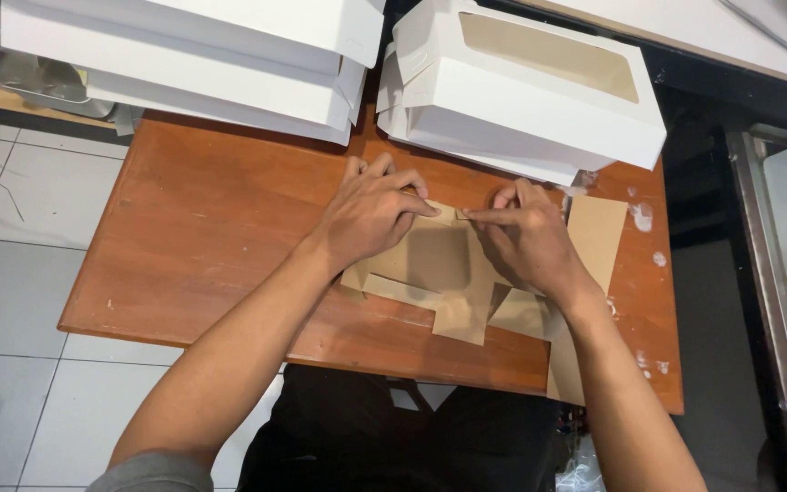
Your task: The person folds a flat cardboard sheet into a small box on a wooden table. They crease the edges, fold the side flaps, and tuck the tabs to form the box structure. The person handles the cardboard by hand without tools.
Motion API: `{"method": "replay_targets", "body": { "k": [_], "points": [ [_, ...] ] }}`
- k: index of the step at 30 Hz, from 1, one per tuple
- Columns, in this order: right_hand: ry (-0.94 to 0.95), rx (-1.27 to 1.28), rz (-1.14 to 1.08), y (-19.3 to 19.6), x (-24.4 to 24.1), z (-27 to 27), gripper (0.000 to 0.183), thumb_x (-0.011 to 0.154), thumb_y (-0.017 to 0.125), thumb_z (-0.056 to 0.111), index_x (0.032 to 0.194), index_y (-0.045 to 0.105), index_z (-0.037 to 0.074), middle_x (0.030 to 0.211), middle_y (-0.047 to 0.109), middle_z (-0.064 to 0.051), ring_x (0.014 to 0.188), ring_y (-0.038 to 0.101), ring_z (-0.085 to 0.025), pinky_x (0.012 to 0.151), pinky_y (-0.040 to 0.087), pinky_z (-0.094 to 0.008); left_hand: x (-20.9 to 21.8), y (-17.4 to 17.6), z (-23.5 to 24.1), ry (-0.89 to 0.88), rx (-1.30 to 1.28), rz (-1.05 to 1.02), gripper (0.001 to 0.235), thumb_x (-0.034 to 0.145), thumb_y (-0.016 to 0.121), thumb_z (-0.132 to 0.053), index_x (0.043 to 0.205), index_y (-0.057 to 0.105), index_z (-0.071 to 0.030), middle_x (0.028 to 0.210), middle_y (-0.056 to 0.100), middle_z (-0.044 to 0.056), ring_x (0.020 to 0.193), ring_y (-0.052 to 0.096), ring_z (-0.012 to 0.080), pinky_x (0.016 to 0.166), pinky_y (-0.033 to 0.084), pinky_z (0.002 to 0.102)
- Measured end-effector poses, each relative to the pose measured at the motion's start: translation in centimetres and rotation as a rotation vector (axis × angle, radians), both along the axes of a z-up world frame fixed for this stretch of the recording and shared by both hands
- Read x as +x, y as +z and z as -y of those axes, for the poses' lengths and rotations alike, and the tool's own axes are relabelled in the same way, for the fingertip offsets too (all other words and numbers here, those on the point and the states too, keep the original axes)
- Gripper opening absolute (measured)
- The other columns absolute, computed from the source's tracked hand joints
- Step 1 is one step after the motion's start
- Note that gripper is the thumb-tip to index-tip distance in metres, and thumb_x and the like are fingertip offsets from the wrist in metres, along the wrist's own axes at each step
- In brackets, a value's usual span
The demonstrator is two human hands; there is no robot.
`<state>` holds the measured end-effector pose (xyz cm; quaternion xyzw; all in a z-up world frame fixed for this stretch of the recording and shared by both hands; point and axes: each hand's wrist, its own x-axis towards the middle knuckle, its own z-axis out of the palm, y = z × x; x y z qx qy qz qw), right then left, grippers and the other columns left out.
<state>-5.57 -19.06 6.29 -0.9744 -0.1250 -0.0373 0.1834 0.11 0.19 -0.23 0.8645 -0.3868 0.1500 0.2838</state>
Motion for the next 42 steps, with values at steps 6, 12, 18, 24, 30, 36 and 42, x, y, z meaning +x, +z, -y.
{"method": "replay_targets", "body": {
  "k": [6,12,18,24,30,36,42],
  "points": [
    [-0.022,-0.041,-0.238,0.6,-1.5,-0.5,0.036,0.073,0.045,-0.004,0.102,0.062,0.008,0.084,0.054,-0.012,0.086,0.054,-0.027,0.075,0.045,-0.037,-0.2,0.4,0.0,0.004,0.003,-0.032,0.02,0.072,0.055,-0.017,0.077,0.065,-0.034,0.084,0.054,-0.01,0.077,0.041,0.0133,0.071,0.028,0.031],
    [0.007,0.083,-0.157,0.1,-1.3,0.6,0.039,0.072,0.04,-0.01,0.098,0.063,0.007,0.076,0.055,-0.01,0.082,0.055,-0.026,0.077,0.044,-0.035,-0.4,1.1,0.0,-0.002,0.021,-0.104,0.02,0.072,0.055,-0.018,0.079,0.065,-0.033,0.086,0.055,-0.01,0.078,0.041,0.0133,0.073,0.027,0.031],
    [0.003,-0.009,-0.18,0.1,-1.3,0.5,0.04,0.073,0.041,-0.008,0.095,0.066,0.014,0.085,0.053,-0.01,0.09,0.052,-0.029,0.083,0.04,-0.039,-0.5,1.2,0.0,-0.012,0.019,-0.134,0.018,0.073,0.054,-0.017,0.079,0.065,-0.03,0.086,0.055,-0.009,0.081,0.041,0.014,0.074,0.027,0.032],
    [0.069,-0.306,-0.263,0.9,-2.2,-0.1,0.039,0.074,0.038,0.001,0.102,0.063,0.015,0.098,0.057,-0.01,0.1,0.051,-0.03,0.083,0.041,-0.045,-0.7,0.3,1.5,-0.007,0.087,0.054,0.008,0.076,0.055,-0.02,0.081,0.061,-0.023,0.087,0.051,-0.005,0.089,0.04,0.0148,0.077,0.025,0.035],
    [0.038,-0.553,-0.431,2.7,-3.5,-1.3,0.043,0.079,0.03,0.01,0.118,0.047,0.015,0.123,0.046,-0.007,0.123,0.03,-0.032,0.091,0.032,-0.053,-0.4,2.4,3.5,-0.067,0.342,-0.153,0.016,0.082,0.048,-0.026,0.091,0.06,-0.021,0.091,0.053,0.0,0.092,0.045,0.0192,0.079,0.035,0.037],
    [0.022,-0.507,-0.485,3.0,-3.8,-1.7,0.041,0.084,0.03,0.019,0.123,0.042,0.012,0.128,0.041,-0.007,0.125,0.025,-0.031,0.094,0.029,-0.052,0.4,1.8,6.4,-0.045,0.402,-0.225,0.02,0.078,0.053,-0.034,0.09,0.059,-0.019,0.098,0.053,0.003,0.101,0.044,0.0231,0.082,0.036,0.038],
    [-0.022,-0.042,-0.502,4.7,-2.8,-1.3,0.04,0.086,0.029,0.016,0.12,0.045,0.003,0.122,0.046,-0.017,0.117,0.036,-0.036,0.094,0.029,-0.05,0.7,2.5,5.7,-0.067,0.292,-0.432,0.016,0.075,0.056,-0.031,0.087,0.058,-0.02,0.094,0.056,0.006,0.101,0.045,0.0261,0.082,0.035,0.037]
  ]
}}
